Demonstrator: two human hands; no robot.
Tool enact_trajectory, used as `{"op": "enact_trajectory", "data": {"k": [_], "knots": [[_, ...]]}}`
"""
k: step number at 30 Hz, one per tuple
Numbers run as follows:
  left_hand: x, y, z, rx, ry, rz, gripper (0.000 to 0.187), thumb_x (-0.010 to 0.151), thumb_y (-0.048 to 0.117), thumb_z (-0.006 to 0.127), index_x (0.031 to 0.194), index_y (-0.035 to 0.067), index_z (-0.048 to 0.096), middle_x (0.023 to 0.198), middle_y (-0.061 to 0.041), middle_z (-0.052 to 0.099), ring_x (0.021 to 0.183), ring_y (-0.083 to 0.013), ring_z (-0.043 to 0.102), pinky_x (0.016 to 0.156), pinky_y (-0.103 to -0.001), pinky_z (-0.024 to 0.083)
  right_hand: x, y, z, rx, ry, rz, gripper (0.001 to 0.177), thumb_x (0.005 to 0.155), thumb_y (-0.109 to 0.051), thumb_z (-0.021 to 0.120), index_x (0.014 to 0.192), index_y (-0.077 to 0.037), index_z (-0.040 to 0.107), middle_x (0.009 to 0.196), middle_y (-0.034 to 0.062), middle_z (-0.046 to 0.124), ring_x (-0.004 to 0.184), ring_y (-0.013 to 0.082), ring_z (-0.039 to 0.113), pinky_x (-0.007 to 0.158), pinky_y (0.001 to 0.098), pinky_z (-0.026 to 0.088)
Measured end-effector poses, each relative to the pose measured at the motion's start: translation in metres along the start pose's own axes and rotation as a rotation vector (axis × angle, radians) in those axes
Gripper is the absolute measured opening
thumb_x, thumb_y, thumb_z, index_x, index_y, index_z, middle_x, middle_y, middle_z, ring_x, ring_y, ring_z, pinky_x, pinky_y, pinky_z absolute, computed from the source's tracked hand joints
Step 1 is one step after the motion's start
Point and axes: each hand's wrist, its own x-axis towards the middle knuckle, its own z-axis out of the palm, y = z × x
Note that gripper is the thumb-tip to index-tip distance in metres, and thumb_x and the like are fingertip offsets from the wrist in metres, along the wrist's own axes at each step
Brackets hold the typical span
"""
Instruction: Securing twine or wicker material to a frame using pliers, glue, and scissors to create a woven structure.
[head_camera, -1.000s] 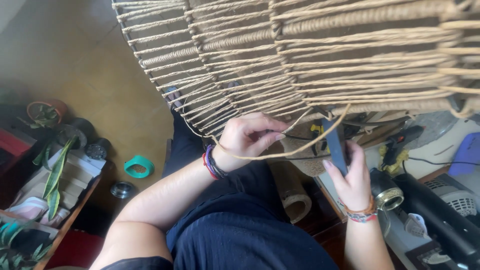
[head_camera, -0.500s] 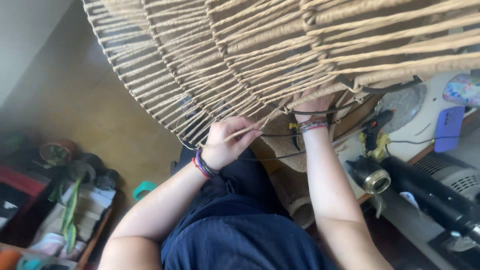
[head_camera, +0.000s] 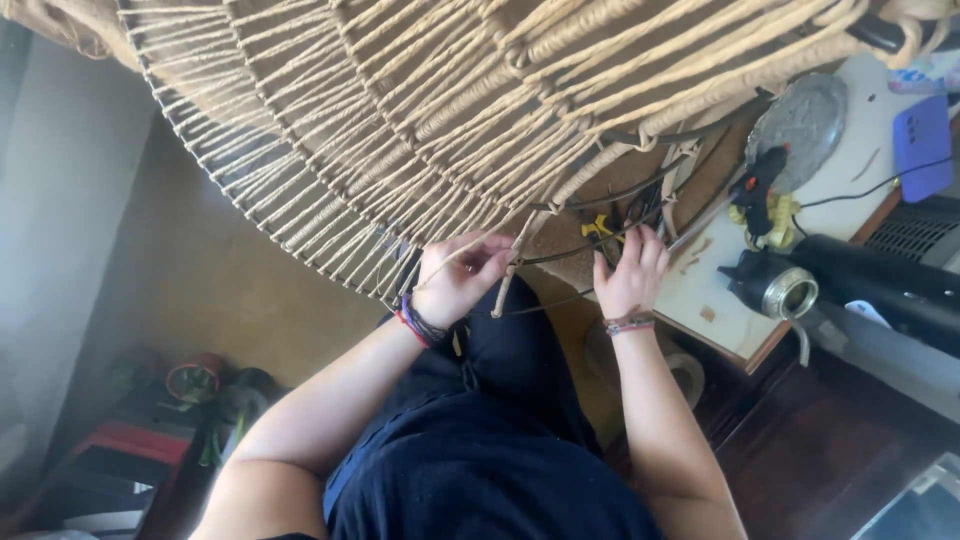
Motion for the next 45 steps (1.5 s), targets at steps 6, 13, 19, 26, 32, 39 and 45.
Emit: {"op": "enact_trajectory", "data": {"k": [6,13,19,26,32,39,45], "knots": [[0.003,-0.002,-0.005,-0.021,-0.025,-0.058,0.012,0.085,0.012,0.079,0.097,0.012,0.081,0.079,-0.007,0.079,0.068,-0.0115,0.074,0.063,-0.023,0.06,-0.004,-0.001,0.015,-0.315,-0.152,0.077,0.077,0.071,-0.037,0.089,0.136,-0.011,0.057,0.128,0.0084,0.058,0.113,0.0248,0.06,0.091,0.042,0.046],[0.002,0.0,-0.011,0.004,-0.058,-0.006,0.015,0.085,0.012,0.081,0.1,0.011,0.081,0.082,-0.009,0.079,0.071,-0.0146,0.075,0.064,-0.026,0.061,0.004,-0.014,0.01,-0.346,-0.146,-0.051,0.062,0.073,-0.033,0.079,0.12,0.0,0.058,0.119,0.0138,0.054,0.096,0.0292,0.061,0.085,0.0452,0.044],[0.001,-0.006,-0.014,0.018,-0.088,-0.007,0.012,0.084,0.016,0.08,0.096,0.015,0.081,0.075,-0.004,0.078,0.065,-0.0098,0.072,0.061,-0.024,0.06,-0.024,-0.008,0.003,-0.316,-0.261,-0.008,0.073,0.067,-0.029,0.073,0.13,0.005,0.057,0.104,0.0188,0.059,0.095,0.0373,0.062,0.084,0.0472,0.042],[0.003,-0.007,-0.014,0.026,-0.088,0.014,0.011,0.085,0.018,0.079,0.096,0.016,0.082,0.072,-0.002,0.077,0.063,-0.0079,0.07,0.06,-0.023,0.059,-0.022,-0.003,-0.106,-0.182,-1.093,0.277,0.044,0.087,-0.039,0.059,0.125,-0.016,0.06,0.111,0.0182,0.077,0.104,0.0413,0.076,0.088,0.0507,0.058],[0.001,-0.011,-0.013,0.062,-0.082,0.078,0.008,0.085,0.02,0.078,0.093,0.018,0.081,0.068,-0.001,0.075,0.062,-0.0107,0.072,0.059,-0.024,0.059,-0.009,-0.053,-0.152,0.038,-0.757,0.078,0.052,0.081,-0.009,0.067,0.132,-0.008,0.06,0.119,0.0194,0.07,0.106,0.0415,0.072,0.087,0.0469,0.06],[-0.009,-0.019,-0.004,0.131,-0.01,0.401,0.007,0.086,0.004,0.075,0.093,0.002,0.075,0.077,-0.002,0.07,0.06,-0.0083,0.063,0.055,-0.018,0.052,-0.005,-0.081,-0.124,0.13,-0.467,-0.111,0.058,0.072,0.004,0.061,0.129,-0.003,0.058,0.113,0.0149,0.064,0.081,0.0319,0.069,0.07,0.0392,0.058],[-0.018,-0.017,0.015,0.33,0.201,0.659,0.01,0.078,-0.003,0.077,0.084,0.002,0.071,0.074,-0.002,0.068,0.057,-0.0107,0.059,0.053,-0.022,0.048,-0.004,-0.062,-0.094,0.164,-0.329,-0.285,0.06,0.073,0.005,0.06,0.133,0.001,0.055,0.115,0.018,0.06,0.09,0.0331,0.065,0.076,0.0396,0.056]]}}
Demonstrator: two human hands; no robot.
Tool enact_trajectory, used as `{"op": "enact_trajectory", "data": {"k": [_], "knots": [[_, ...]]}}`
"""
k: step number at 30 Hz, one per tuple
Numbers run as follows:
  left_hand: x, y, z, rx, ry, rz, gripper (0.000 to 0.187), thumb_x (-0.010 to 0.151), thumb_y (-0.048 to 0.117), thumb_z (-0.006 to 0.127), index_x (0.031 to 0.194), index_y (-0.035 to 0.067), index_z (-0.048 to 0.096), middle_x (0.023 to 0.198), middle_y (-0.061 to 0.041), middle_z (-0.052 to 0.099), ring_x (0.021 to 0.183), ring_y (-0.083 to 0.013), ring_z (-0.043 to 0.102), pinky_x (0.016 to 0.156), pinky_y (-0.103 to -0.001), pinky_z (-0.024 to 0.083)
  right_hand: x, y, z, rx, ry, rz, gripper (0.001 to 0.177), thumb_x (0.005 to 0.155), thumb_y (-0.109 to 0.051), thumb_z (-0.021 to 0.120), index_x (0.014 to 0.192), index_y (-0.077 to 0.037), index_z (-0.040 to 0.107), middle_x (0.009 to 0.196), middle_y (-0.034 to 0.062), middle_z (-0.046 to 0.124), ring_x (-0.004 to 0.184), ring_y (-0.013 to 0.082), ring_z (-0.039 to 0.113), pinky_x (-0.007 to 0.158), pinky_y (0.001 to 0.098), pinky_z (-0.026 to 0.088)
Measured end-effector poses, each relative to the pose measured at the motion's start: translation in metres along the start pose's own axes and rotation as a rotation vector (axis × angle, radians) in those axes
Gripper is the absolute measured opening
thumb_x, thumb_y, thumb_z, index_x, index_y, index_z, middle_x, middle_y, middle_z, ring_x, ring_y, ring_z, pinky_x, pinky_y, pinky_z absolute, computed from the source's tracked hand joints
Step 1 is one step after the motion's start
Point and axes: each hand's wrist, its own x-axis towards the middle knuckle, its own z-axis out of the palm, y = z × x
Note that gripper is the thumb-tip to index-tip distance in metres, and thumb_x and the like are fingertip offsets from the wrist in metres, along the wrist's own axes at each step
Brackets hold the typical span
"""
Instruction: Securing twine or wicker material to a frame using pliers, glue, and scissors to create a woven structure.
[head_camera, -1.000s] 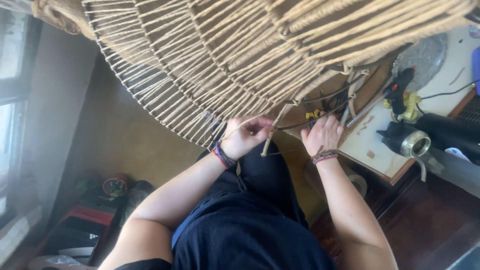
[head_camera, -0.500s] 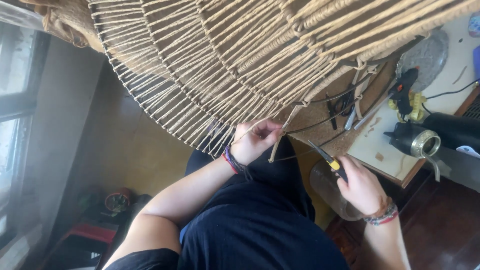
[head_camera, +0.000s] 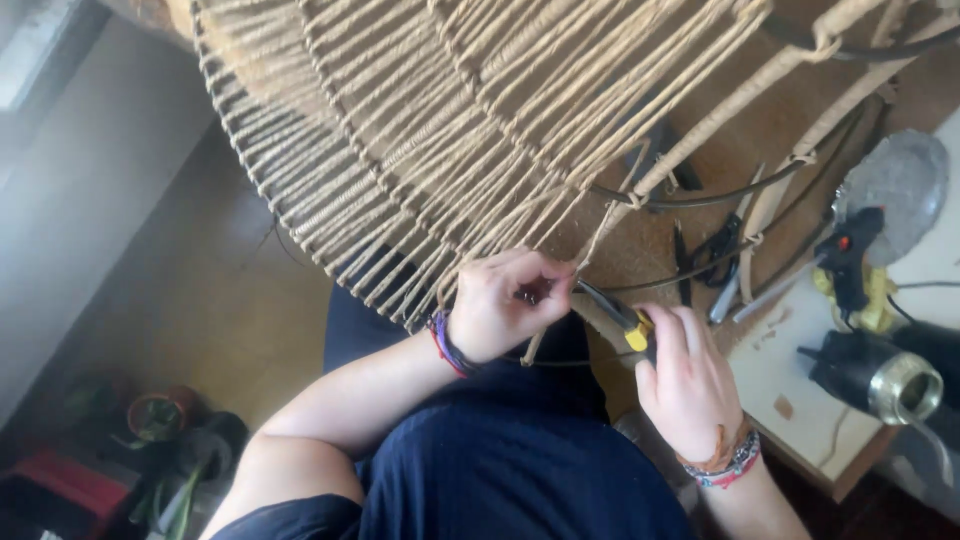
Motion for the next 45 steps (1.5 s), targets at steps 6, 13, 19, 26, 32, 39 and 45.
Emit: {"op": "enact_trajectory", "data": {"k": [6,13,19,26,32,39,45], "knots": [[-0.018,0.01,0.025,0.181,0.12,0.111,0.01,0.078,-0.001,0.08,0.083,0.002,0.072,0.073,-0.003,0.067,0.054,-0.0125,0.056,0.05,-0.024,0.045,-0.006,0.02,0.007,-0.033,0.063,-0.058,0.06,0.074,0.003,0.061,0.133,-0.003,0.056,0.116,0.0162,0.059,0.088,0.0335,0.065,0.076,0.041,0.057],[-0.022,0.017,0.028,0.212,0.19,0.153,0.013,0.077,-0.004,0.079,0.086,0.002,0.072,0.073,-0.002,0.065,0.056,-0.0116,0.057,0.053,-0.024,0.046,-0.012,0.021,0.013,0.0,0.089,-0.068,0.058,0.074,0.005,0.06,0.131,-0.002,0.056,0.112,0.0153,0.06,0.086,0.0318,0.066,0.076,0.0397,0.057],[-0.018,0.012,0.021,0.201,0.14,0.181,0.011,0.077,-0.006,0.08,0.083,0.0,0.072,0.073,-0.003,0.068,0.053,-0.0104,0.058,0.05,-0.022,0.047,-0.017,0.009,0.019,-0.035,0.11,-0.025,0.059,0.075,0.004,0.061,0.133,0.003,0.055,0.115,0.02,0.06,0.093,0.0361,0.066,0.081,0.0423,0.058],[-0.018,0.005,0.02,0.196,0.125,0.229,0.014,0.079,-0.005,0.081,0.082,0.001,0.069,0.075,-0.003,0.067,0.051,-0.0121,0.053,0.049,-0.024,0.045,-0.022,-0.001,0.015,-0.042,0.089,0.025,0.057,0.074,0.004,0.062,0.131,0.004,0.055,0.112,0.0194,0.059,0.091,0.034,0.066,0.077,0.04,0.058],[-0.017,0.004,0.02,0.231,0.133,0.298,0.016,0.082,-0.005,0.081,0.081,0.003,0.066,0.072,-0.002,0.063,0.051,-0.0127,0.052,0.05,-0.026,0.045,-0.021,-0.004,0.01,-0.054,0.07,0.039,0.057,0.074,0.004,0.062,0.131,0.003,0.055,0.115,0.0196,0.06,0.097,0.0359,0.066,0.082,0.0419,0.057],[-0.016,0.003,0.016,0.364,0.135,0.422,0.018,0.088,-0.004,0.08,0.082,0.004,0.065,0.068,0.0,0.06,0.051,-0.0121,0.051,0.048,-0.027,0.044,-0.022,-0.001,0.013,-0.177,0.036,0.077,0.051,0.075,-0.003,0.068,0.124,-0.002,0.059,0.111,0.0149,0.07,0.086,0.0314,0.073,0.067,0.0383,0.059],[-0.019,0.001,0.01,0.128,0.084,0.184,0.01,0.078,-0.005,0.079,0.083,0.001,0.073,0.075,-0.003,0.07,0.052,-0.0095,0.055,0.049,-0.021,0.046,-0.028,0.014,0.012,-0.076,0.002,0.069,0.046,0.075,0.001,0.066,0.121,0.0,0.06,0.103,0.0147,0.073,0.063,0.0282,0.072,0.055,0.0362,0.058]]}}
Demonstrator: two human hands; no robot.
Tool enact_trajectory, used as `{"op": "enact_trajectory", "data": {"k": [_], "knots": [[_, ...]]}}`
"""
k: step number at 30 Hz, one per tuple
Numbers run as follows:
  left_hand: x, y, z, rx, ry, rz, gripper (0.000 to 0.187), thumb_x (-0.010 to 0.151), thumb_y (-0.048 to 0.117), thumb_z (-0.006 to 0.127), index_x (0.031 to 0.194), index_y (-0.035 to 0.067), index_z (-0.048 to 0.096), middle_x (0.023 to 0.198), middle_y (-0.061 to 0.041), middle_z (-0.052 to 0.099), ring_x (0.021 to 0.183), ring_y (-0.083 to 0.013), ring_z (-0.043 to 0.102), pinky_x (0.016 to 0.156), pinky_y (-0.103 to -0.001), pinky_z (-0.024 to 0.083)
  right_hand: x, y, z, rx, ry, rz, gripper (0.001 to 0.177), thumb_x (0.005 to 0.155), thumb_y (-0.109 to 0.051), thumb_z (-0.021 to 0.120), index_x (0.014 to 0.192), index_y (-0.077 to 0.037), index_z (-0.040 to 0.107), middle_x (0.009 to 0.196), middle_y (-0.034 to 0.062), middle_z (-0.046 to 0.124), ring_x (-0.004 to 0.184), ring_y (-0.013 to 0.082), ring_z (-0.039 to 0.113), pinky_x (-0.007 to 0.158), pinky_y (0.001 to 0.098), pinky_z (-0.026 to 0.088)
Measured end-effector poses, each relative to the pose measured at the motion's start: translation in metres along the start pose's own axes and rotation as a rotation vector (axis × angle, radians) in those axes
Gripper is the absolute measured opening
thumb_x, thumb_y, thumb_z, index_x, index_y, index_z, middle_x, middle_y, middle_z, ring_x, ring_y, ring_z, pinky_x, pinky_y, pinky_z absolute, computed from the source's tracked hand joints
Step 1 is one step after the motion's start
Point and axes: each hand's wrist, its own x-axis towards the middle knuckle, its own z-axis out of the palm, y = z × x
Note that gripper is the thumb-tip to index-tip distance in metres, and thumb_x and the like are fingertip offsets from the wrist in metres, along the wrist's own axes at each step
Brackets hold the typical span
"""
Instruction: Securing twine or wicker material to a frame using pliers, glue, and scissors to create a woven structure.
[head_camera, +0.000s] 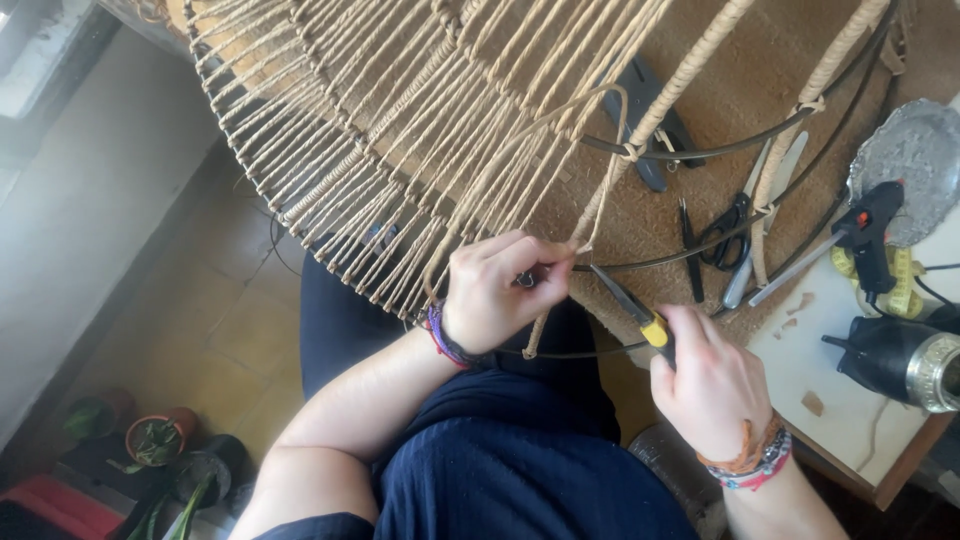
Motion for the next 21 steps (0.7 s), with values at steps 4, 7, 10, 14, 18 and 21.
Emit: {"op": "enact_trajectory", "data": {"k": [4,7,10,14,18,21], "knots": [[-0.006,-0.008,-0.002,-0.223,-0.05,-0.229,0.009,0.081,-0.001,0.077,0.09,0.0,0.076,0.08,-0.007,0.076,0.061,-0.01,0.065,0.056,-0.019,0.054,0.02,0.007,-0.005,0.398,-0.12,0.007,0.018,0.084,-0.015,0.069,0.099,-0.007,0.068,0.082,0.0032,0.076,0.069,0.0221,0.073,0.063,0.0344,0.053],[-0.012,-0.022,-0.004,-0.372,-0.055,-0.398,0.011,0.088,0.005,0.074,0.097,0.0,0.077,0.075,0.0,0.072,0.058,-0.0041,0.057,0.053,-0.015,0.048,0.039,0.02,0.0,1.368,-0.705,0.056,0.051,0.085,0.01,0.051,0.134,0.004,0.065,0.113,0.0181,0.074,0.103,0.0268,0.073,0.079,0.036,0.063],[-0.013,-0.026,-0.008,-0.521,-0.129,-0.668,0.011,0.091,0.018,0.074,0.098,0.011,0.079,0.072,-0.002,0.077,0.069,-0.0073,0.072,0.071,-0.022,0.058,0.054,0.007,-0.005,1.476,-0.844,0.029,0.038,0.085,0.004,0.051,0.119,0.01,0.067,0.113,0.0274,0.076,0.112,0.0357,0.074,0.082,0.0494,0.069],[-0.014,-0.031,-0.007,-0.538,-0.151,-0.67,0.012,0.091,0.019,0.075,0.098,0.011,0.078,0.071,-0.003,0.077,0.068,-0.0073,0.073,0.071,-0.021,0.059,0.065,0.009,-0.002,1.56,-0.808,-0.006,0.038,0.084,0.002,0.053,0.118,0.012,0.065,0.106,0.028,0.074,0.103,0.0373,0.075,0.069,0.0473,0.07],[-0.013,-0.031,-0.008,-0.602,-0.145,-0.695,0.013,0.092,0.017,0.074,0.1,0.008,0.078,0.078,-0.006,0.079,0.07,-0.0088,0.075,0.072,-0.023,0.06,0.055,0.026,-0.018,1.199,-0.571,0.019,0.033,0.078,0.006,0.049,0.097,0.007,0.075,0.082,0.015,0.079,0.079,0.0163,0.072,0.051,0.0244,0.054],[-0.013,-0.034,-0.009,-0.634,-0.154,-0.698,0.013,0.091,0.017,0.075,0.101,0.009,0.078,0.08,-0.005,0.079,0.072,-0.0094,0.076,0.072,-0.023,0.061,0.046,0.053,0.006,0.172,-0.247,0.165,0.049,0.091,-0.033,0.066,0.134,-0.01,0.062,0.113,0.0192,0.073,0.11,0.0401,0.07,0.089,0.052,0.058]]}}
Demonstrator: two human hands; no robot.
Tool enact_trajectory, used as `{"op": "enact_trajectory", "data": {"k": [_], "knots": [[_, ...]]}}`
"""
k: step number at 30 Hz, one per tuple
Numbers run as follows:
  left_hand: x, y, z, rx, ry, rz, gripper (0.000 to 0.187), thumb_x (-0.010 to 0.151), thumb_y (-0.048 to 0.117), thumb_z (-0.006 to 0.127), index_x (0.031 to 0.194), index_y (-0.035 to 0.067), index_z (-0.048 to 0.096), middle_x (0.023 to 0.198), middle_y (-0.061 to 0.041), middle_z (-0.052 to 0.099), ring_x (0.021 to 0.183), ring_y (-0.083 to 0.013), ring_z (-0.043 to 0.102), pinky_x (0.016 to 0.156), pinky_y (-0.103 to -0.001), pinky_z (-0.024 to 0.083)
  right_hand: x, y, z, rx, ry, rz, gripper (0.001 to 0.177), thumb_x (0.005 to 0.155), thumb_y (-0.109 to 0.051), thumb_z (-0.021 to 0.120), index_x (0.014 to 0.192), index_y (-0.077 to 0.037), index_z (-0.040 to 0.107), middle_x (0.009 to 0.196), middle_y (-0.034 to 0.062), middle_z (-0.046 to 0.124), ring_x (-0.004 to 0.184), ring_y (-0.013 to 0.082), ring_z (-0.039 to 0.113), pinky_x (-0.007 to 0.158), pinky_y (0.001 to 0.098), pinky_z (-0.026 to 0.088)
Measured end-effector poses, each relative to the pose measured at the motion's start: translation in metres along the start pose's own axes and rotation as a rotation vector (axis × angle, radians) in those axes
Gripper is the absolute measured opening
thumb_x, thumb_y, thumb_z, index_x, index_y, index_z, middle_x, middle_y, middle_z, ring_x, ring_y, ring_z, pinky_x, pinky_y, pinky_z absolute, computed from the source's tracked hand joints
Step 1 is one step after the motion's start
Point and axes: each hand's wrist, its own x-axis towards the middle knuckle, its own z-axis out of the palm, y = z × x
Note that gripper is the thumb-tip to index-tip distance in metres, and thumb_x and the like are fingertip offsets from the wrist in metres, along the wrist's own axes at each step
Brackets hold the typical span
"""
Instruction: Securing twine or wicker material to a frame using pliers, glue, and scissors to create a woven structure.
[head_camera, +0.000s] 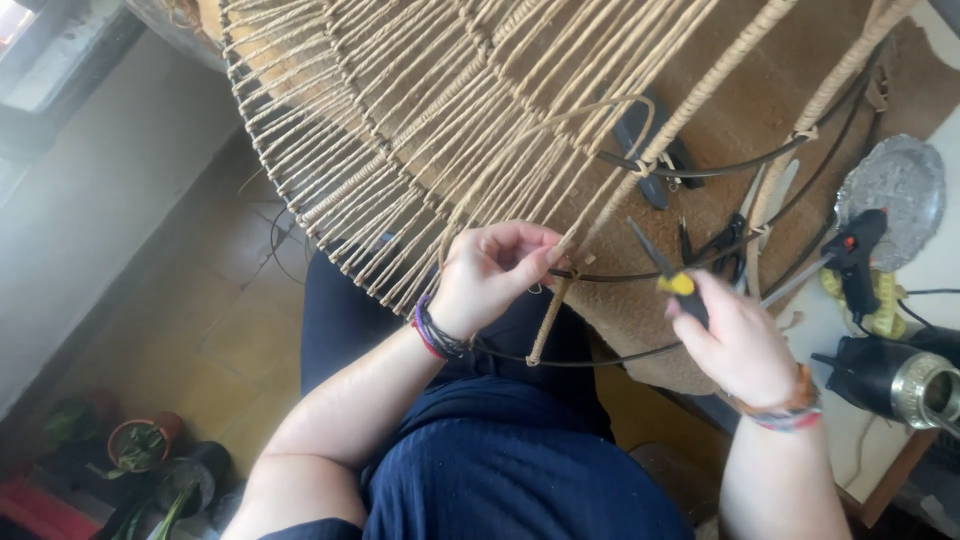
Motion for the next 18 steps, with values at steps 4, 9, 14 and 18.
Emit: {"op": "enact_trajectory", "data": {"k": [4,9,14,18], "knots": [[0.0,0.002,0.0,0.016,-0.023,0.009,0.014,0.091,0.017,0.075,0.101,0.008,0.078,0.081,-0.006,0.079,0.072,-0.0108,0.076,0.072,-0.024,0.061,0.044,0.0,0.025,-0.422,0.238,0.021,0.052,0.094,-0.05,0.061,0.137,-0.02,0.058,0.108,0.0067,0.065,0.102,0.029,0.072,0.08,0.0411,0.06],[0.0,0.001,0.001,0.058,0.016,0.008,0.014,0.091,0.018,0.077,0.099,0.007,0.078,0.081,-0.008,0.079,0.072,-0.012,0.077,0.071,-0.023,0.061,0.127,-0.025,0.052,-0.515,0.262,-0.032,0.045,0.083,-0.051,0.073,0.114,-0.02,0.066,0.099,-0.0003,0.063,0.1,0.0265,0.07,0.077,0.0405,0.06],[0.001,0.0,0.003,0.053,0.017,0.029,0.012,0.092,0.02,0.077,0.098,0.009,0.078,0.076,-0.005,0.079,0.072,-0.0101,0.076,0.072,-0.021,0.06,0.132,-0.042,0.043,-0.356,0.338,-0.088,0.053,0.091,-0.06,0.067,0.1,-0.008,0.07,0.092,0.0128,0.067,0.092,0.0363,0.073,0.075,0.0478,0.061],[0.0,-0.002,0.003,0.016,0.017,0.046,0.012,0.091,0.02,0.078,0.096,0.009,0.078,0.077,-0.006,0.078,0.072,-0.0112,0.076,0.072,-0.023,0.061,0.17,0.014,0.033,-0.612,0.707,-0.159,0.051,0.083,-0.058,0.081,0.098,-0.012,0.064,0.094,0.008,0.059,0.088,0.0319,0.07,0.066,0.0389,0.061]]}}
